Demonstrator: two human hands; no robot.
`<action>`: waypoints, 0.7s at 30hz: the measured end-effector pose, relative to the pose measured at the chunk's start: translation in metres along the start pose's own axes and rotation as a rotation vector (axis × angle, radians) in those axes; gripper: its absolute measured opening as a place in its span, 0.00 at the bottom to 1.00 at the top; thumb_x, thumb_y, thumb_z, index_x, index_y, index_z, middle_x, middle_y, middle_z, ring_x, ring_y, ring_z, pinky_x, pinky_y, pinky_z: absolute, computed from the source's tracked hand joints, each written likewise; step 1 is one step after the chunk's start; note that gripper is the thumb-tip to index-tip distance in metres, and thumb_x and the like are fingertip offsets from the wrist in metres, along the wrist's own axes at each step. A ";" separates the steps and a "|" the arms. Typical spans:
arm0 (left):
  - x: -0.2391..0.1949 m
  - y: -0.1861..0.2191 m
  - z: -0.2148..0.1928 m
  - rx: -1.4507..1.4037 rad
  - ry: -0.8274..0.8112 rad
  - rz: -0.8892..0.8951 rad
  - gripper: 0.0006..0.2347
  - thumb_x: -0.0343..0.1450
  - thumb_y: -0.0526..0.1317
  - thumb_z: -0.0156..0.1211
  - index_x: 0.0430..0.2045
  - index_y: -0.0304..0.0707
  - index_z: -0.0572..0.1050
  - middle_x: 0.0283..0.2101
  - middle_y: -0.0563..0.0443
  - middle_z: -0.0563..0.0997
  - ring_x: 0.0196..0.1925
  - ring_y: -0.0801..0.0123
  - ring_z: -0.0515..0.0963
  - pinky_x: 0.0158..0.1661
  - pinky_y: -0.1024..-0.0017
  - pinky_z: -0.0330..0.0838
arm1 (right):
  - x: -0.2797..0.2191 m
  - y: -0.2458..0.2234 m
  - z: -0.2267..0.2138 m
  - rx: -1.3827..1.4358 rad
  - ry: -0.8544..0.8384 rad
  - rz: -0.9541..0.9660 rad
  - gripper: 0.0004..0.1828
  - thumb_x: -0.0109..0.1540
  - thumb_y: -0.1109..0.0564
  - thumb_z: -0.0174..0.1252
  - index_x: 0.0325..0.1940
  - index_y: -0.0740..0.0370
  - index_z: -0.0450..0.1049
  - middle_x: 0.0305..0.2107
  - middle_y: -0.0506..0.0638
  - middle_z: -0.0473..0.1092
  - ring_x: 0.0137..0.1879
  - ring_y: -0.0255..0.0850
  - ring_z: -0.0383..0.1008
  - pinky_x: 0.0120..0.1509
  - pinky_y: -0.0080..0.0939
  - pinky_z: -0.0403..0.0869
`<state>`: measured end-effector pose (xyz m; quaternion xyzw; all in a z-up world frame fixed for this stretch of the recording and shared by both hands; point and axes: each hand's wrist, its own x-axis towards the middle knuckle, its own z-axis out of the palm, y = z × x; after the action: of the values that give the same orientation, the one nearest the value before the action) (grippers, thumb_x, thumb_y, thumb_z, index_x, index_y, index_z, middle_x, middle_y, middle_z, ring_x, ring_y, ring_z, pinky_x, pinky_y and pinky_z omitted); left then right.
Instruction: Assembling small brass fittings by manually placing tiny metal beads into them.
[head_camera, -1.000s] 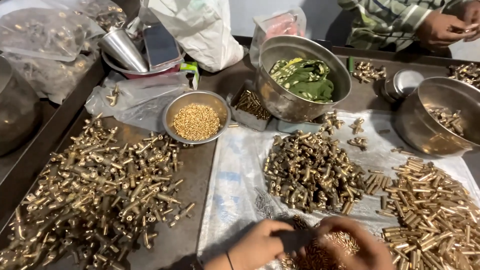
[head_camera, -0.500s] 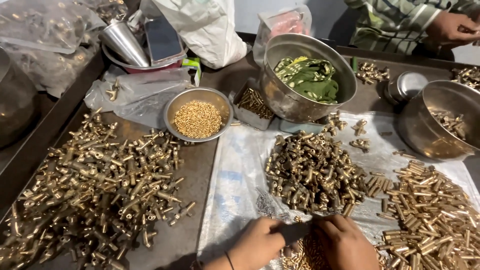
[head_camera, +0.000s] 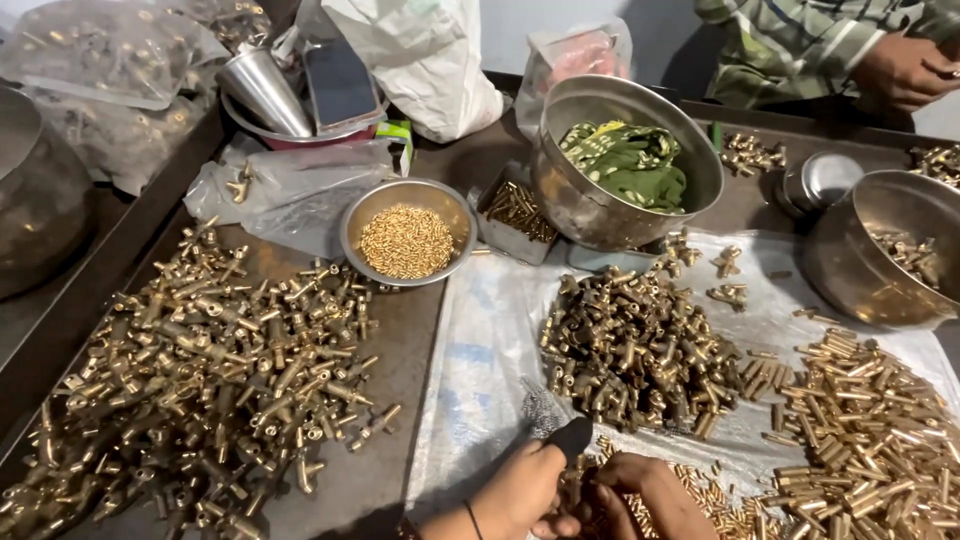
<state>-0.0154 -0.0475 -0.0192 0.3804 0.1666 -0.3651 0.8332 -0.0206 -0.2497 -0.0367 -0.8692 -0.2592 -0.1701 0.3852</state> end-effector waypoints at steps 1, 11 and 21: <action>0.000 -0.001 0.001 -0.003 0.000 -0.001 0.11 0.77 0.52 0.51 0.41 0.48 0.74 0.13 0.57 0.63 0.08 0.77 0.60 0.10 0.77 0.48 | -0.002 0.000 0.003 0.000 -0.003 0.001 0.10 0.53 0.61 0.70 0.37 0.60 0.78 0.36 0.52 0.79 0.45 0.41 0.83 0.50 0.40 0.81; 0.022 -0.022 -0.014 0.225 0.170 0.067 0.10 0.76 0.43 0.47 0.40 0.34 0.70 0.22 0.52 0.71 0.13 0.71 0.69 0.12 0.71 0.58 | -0.008 0.015 0.007 -0.069 -0.098 0.022 0.13 0.50 0.60 0.72 0.36 0.61 0.78 0.38 0.54 0.77 0.46 0.43 0.83 0.49 0.41 0.81; 0.004 -0.012 -0.005 0.690 -0.026 0.208 0.11 0.74 0.43 0.59 0.33 0.32 0.81 0.23 0.54 0.80 0.20 0.75 0.75 0.24 0.73 0.68 | 0.073 0.022 -0.090 0.068 0.100 0.860 0.09 0.62 0.58 0.61 0.44 0.61 0.81 0.41 0.57 0.82 0.46 0.47 0.83 0.55 0.50 0.84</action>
<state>-0.0216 -0.0508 -0.0309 0.6495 -0.0166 -0.3181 0.6904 0.0427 -0.3069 0.0443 -0.8756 0.1401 -0.0274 0.4615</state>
